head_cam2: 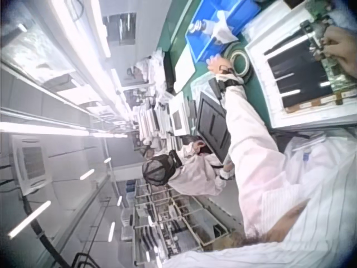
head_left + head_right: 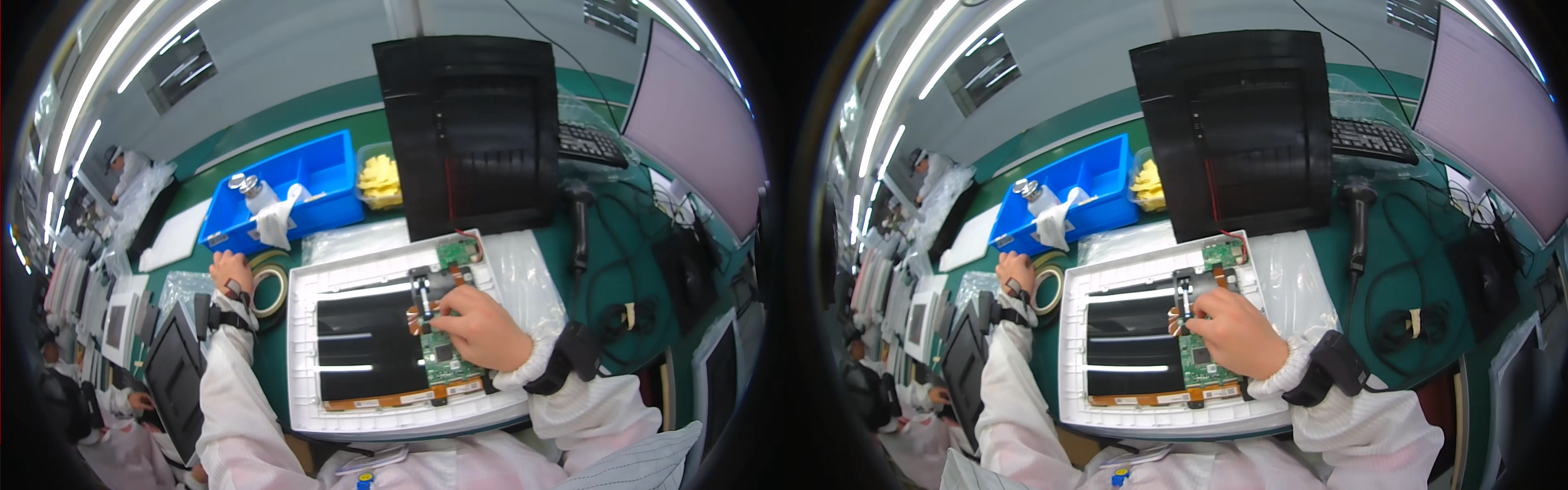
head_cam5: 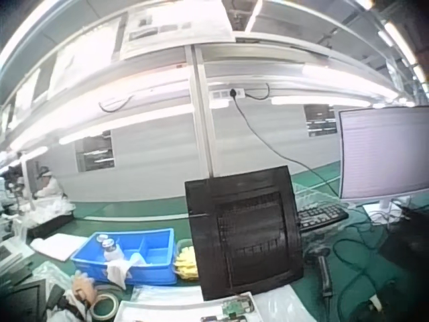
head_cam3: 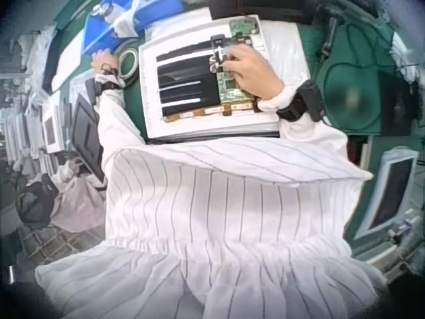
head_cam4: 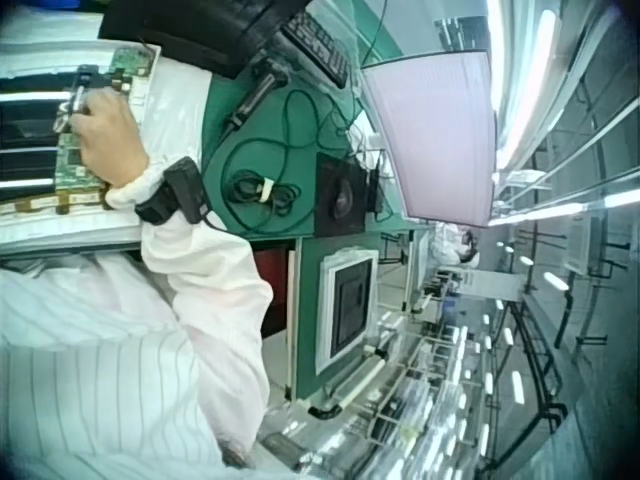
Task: The person connects cables to a circuit board on a screen assembly, applies a strip of tape, and wipes the screen with a cloth. They then scan the assembly with a handheld scanner, use a computer mouse, and reconnect the cables.
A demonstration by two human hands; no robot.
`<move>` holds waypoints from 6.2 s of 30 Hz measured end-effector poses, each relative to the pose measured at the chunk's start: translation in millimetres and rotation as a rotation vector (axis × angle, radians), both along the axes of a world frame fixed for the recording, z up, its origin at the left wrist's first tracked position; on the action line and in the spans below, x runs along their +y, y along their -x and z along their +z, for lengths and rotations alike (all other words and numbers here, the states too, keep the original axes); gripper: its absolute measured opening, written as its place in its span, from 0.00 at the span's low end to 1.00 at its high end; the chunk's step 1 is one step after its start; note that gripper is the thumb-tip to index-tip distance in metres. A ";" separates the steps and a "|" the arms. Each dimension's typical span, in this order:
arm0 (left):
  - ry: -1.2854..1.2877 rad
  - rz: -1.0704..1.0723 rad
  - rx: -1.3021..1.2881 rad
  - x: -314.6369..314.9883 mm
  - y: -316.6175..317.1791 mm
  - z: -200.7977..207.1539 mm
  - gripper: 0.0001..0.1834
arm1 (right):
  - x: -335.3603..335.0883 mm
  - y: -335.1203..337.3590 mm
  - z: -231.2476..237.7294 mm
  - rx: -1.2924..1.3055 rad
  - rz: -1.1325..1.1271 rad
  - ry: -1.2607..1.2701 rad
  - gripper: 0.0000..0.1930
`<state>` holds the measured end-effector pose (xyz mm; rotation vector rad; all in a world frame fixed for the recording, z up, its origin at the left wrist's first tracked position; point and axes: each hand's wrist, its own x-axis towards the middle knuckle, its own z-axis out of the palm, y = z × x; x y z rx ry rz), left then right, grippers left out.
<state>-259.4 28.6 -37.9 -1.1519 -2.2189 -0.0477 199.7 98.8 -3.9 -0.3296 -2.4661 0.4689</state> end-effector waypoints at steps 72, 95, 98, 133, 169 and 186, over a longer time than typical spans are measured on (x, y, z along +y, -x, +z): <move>0.332 -0.914 -1.057 -65.2 -304.0 48.6 0.06 | -27.3 -51.0 10.7 -0.171 -0.066 0.538 0.04; 0.220 -1.144 -1.145 -68.3 -297.2 51.5 0.04 | -50.2 -13.8 5.9 0.020 0.108 0.306 0.04; 0.251 -1.083 -1.226 -69.5 -297.5 54.1 0.03 | -52.4 -12.7 7.5 0.058 0.103 0.270 0.03; 0.279 -1.203 -1.825 -60.8 -280.3 57.4 0.05 | -57.2 -26.1 36.9 0.136 0.185 0.863 0.05; 0.055 -1.181 -1.606 -62.3 -286.3 51.6 0.04 | -71.7 -19.6 31.8 0.188 -0.048 0.384 0.05; -0.042 -1.176 -1.363 -62.7 -292.3 56.5 0.05 | -74.9 -11.2 27.2 0.237 -0.139 0.588 0.03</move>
